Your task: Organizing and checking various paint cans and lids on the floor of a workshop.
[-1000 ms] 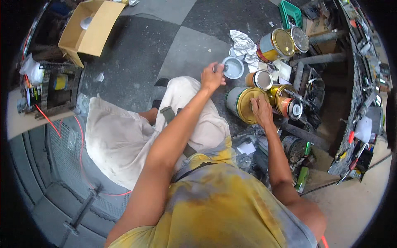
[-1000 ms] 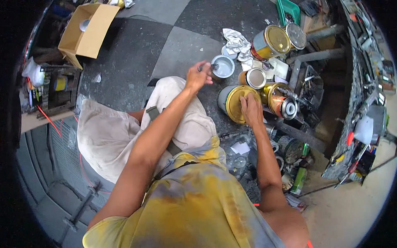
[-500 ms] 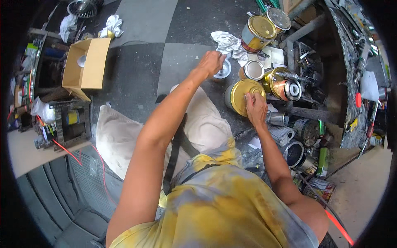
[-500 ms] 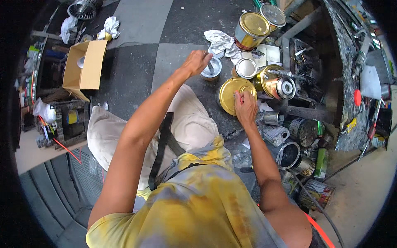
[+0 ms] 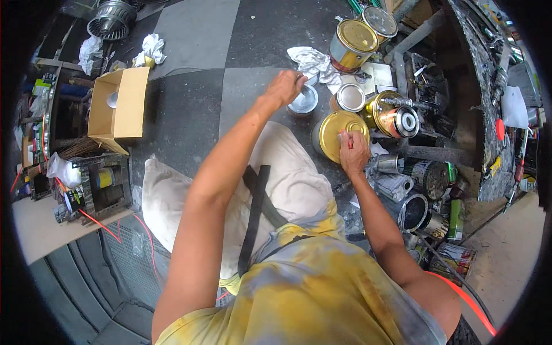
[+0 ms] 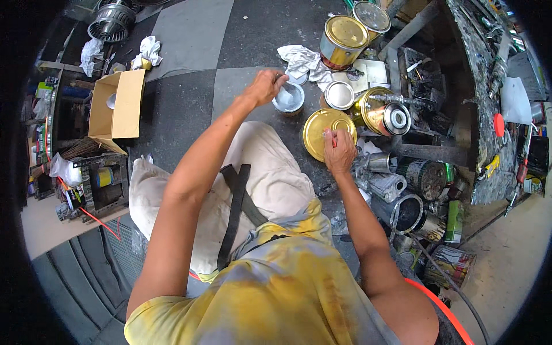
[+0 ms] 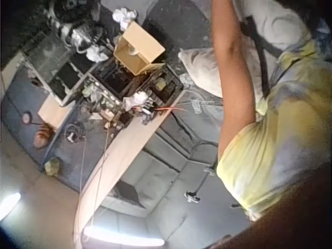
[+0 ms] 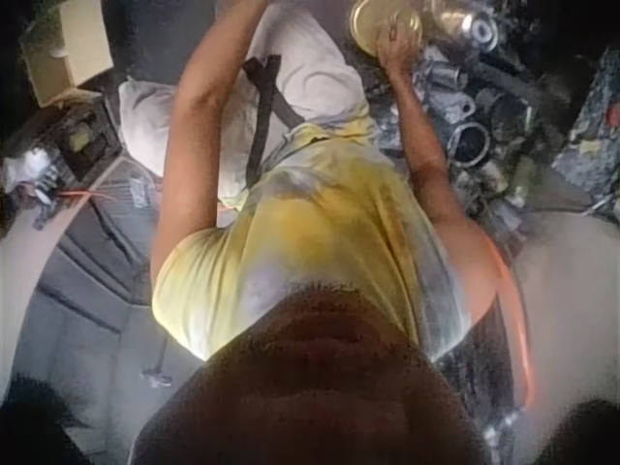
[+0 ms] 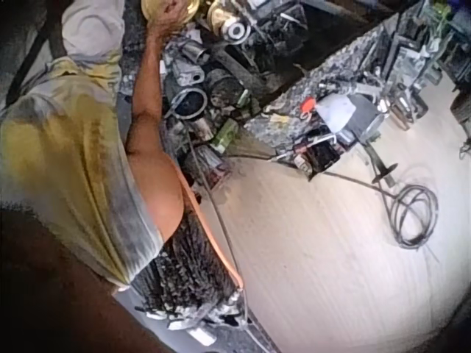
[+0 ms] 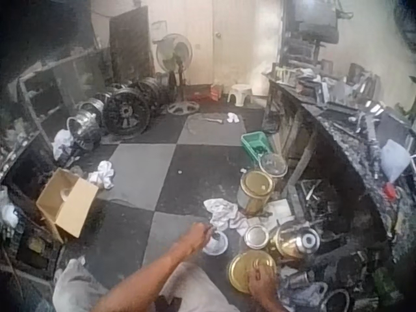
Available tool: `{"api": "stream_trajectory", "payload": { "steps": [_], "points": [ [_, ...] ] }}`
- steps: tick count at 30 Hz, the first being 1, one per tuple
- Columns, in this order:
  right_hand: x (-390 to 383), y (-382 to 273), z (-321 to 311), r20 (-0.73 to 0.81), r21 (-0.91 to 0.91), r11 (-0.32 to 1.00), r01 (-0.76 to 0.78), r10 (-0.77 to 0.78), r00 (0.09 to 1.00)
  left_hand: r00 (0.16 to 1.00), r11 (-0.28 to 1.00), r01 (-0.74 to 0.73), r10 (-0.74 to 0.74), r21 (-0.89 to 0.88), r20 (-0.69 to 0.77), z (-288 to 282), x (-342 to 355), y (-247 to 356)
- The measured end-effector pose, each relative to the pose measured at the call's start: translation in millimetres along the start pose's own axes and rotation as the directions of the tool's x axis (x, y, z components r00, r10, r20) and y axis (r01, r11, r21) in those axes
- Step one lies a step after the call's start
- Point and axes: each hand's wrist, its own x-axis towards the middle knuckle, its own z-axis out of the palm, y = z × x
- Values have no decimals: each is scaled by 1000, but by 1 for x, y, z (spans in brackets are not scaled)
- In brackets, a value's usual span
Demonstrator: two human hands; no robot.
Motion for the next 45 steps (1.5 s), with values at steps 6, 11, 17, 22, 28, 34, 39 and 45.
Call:
{"api": "stream_trajectory", "payload": {
  "steps": [6,11,17,22,28,34,39,45],
  "points": [
    [2,-3,0,-21,2,1000,23,-23,1000,1000,989,6,-10,150,29,-3,6,-4],
    [2,0,0,-20,-5,1000,25,-25,999,997,996,72,-71,-53,28,3,2,2],
    [-2,0,2,5,-39,999,-15,15,1000,994,986,66,-78,150,76,3,10,-2],
    [-2,1,6,11,-27,999,-17,18,1000,998,995,6,-11,-99,-57,13,3,-6],
    [3,0,4,36,-67,998,-16,19,999,991,990,135,-135,42,3,2,-3,15],
    [1,-4,0,21,-44,999,-17,18,1000,987,974,84,-111,-210,-119,11,-16,-1],
    [-4,-4,-2,62,-76,996,-38,42,997,956,986,-14,-35,-165,-292,-4,-32,-2],
    [0,-1,1,58,-49,998,-42,45,997,991,982,130,-134,-138,-20,-8,-22,13]
  ]
}}
